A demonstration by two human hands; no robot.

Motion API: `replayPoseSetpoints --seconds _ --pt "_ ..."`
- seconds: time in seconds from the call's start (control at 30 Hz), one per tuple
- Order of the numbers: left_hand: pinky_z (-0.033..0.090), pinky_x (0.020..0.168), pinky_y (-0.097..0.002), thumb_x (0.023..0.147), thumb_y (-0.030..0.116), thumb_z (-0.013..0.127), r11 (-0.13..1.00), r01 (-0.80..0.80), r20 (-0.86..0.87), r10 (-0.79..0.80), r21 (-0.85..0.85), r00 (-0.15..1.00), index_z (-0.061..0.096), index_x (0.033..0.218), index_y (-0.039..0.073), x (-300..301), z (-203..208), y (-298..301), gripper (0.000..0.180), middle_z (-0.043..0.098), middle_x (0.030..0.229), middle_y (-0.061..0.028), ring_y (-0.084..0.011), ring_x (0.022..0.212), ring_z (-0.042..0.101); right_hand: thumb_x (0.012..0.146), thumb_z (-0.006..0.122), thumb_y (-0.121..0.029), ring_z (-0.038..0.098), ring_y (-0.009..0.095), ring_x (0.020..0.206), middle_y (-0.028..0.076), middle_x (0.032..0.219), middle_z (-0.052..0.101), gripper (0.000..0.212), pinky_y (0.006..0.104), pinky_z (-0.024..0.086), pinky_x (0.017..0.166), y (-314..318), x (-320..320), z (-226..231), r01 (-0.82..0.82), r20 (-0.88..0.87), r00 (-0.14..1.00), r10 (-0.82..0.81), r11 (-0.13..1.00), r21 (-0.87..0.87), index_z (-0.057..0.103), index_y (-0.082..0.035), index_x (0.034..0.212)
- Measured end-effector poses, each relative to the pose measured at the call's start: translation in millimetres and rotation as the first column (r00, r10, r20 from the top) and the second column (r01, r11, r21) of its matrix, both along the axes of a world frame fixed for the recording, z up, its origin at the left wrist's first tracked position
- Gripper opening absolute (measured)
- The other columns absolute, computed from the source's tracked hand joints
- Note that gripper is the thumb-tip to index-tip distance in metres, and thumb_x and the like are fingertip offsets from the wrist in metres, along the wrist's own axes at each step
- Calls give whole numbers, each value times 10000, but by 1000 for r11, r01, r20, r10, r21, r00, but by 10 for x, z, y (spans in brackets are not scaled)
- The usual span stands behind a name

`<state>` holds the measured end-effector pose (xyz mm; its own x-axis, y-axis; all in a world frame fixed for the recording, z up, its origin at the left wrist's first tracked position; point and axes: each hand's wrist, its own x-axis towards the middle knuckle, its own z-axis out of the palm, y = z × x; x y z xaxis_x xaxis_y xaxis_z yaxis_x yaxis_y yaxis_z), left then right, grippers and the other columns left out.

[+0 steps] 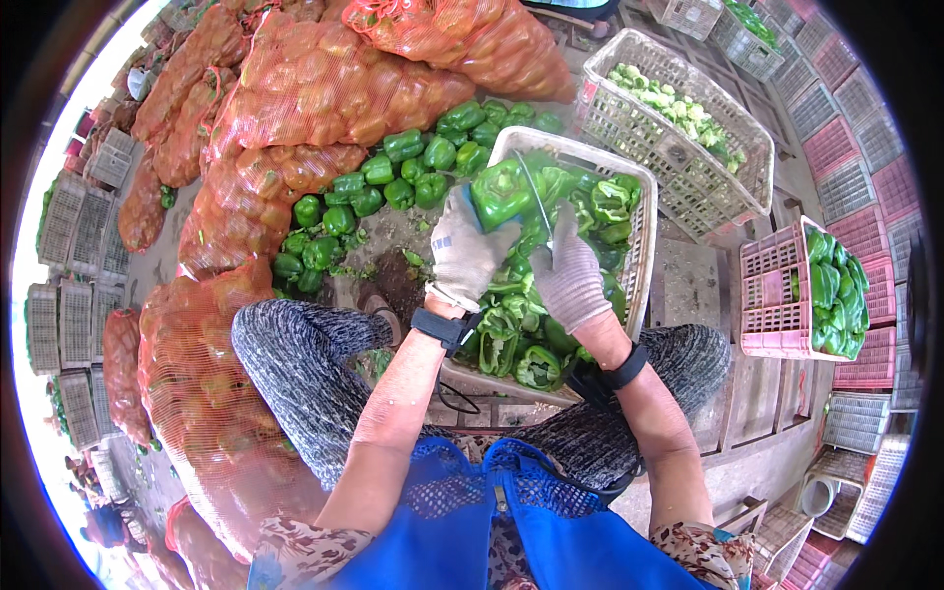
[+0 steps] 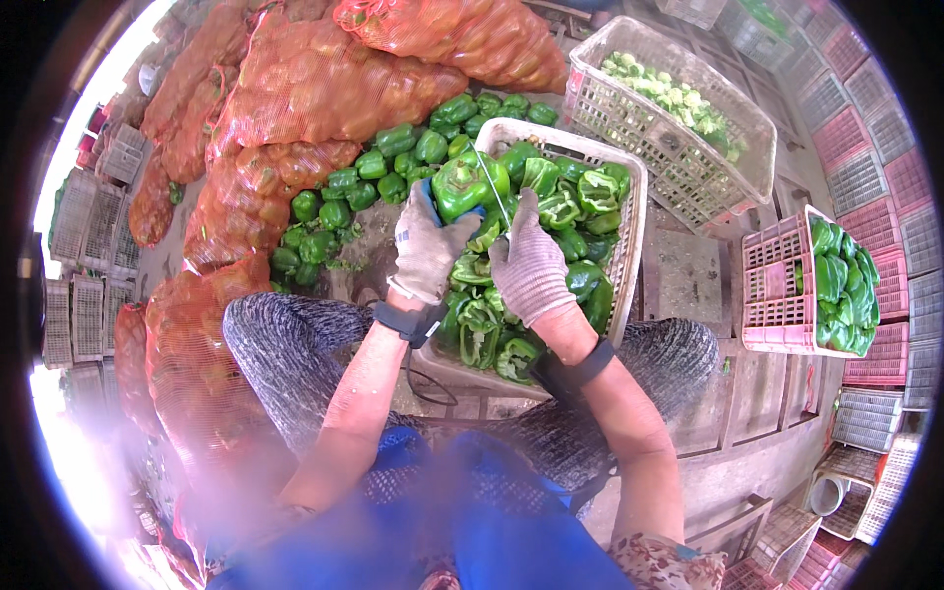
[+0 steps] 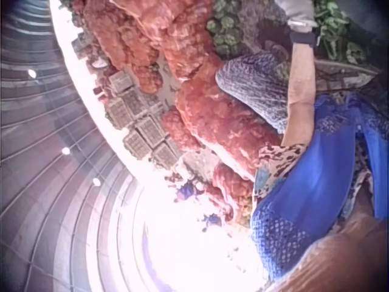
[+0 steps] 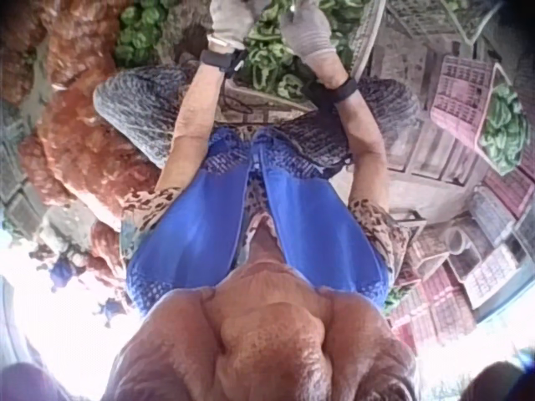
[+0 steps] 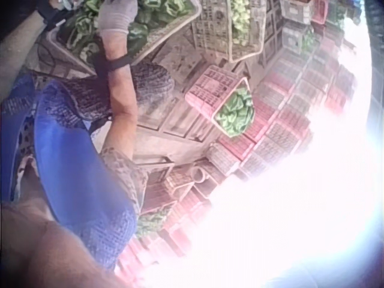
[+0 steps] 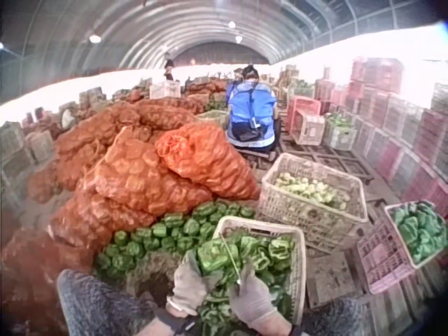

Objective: The person prepares green bell peppers by hand and using a knife, removing seeds and cores, and placing processed pieces into a plastic bin.

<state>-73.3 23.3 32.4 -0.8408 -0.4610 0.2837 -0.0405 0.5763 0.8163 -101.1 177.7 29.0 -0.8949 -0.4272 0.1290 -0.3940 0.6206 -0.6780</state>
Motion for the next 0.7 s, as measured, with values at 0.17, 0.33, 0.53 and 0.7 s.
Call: replayPoseSetpoints --seconds 0.17,0.33,0.53,0.7 --pt "508 756 -446 675 261 764 967 86 -120 -117 -241 986 461 1164 -5 29 -75 127 633 579 1017 -223 -413 883 604 814 572 -161 618 454 764 294 825 623 757 488 500 709 16 -202 -142 42 59 997 -41 999 -16 196 132 1403" --pt "518 743 -428 673 233 781 984 77 -268 -118 -159 956 475 1167 -9 -42 45 146 629 600 988 -196 -356 849 627 835 597 -164 559 311 596 166 704 571 473 392 447 533 117 -51 -652 -180 347 928 137 979 96 420 46 1221" --pt "530 771 -268 774 -2 732 480 492 -463 -189 726 866 557 1192 27 -142 378 66 454 663 1041 -47 -106 888 633 869 646 -262 432 65 379 35 635 564 283 254 342 301 339 173 -71 421 880 360 311 787 -450 512 -74 1033" --pt "503 885 -272 777 31 758 384 444 -301 -378 809 875 530 1291 32 188 135 27 562 647 1117 -47 -122 984 614 930 537 -375 338 76 384 11 662 532 352 239 314 389 509 108 305 554 645 335 687 410 -725 543 -32 1006"
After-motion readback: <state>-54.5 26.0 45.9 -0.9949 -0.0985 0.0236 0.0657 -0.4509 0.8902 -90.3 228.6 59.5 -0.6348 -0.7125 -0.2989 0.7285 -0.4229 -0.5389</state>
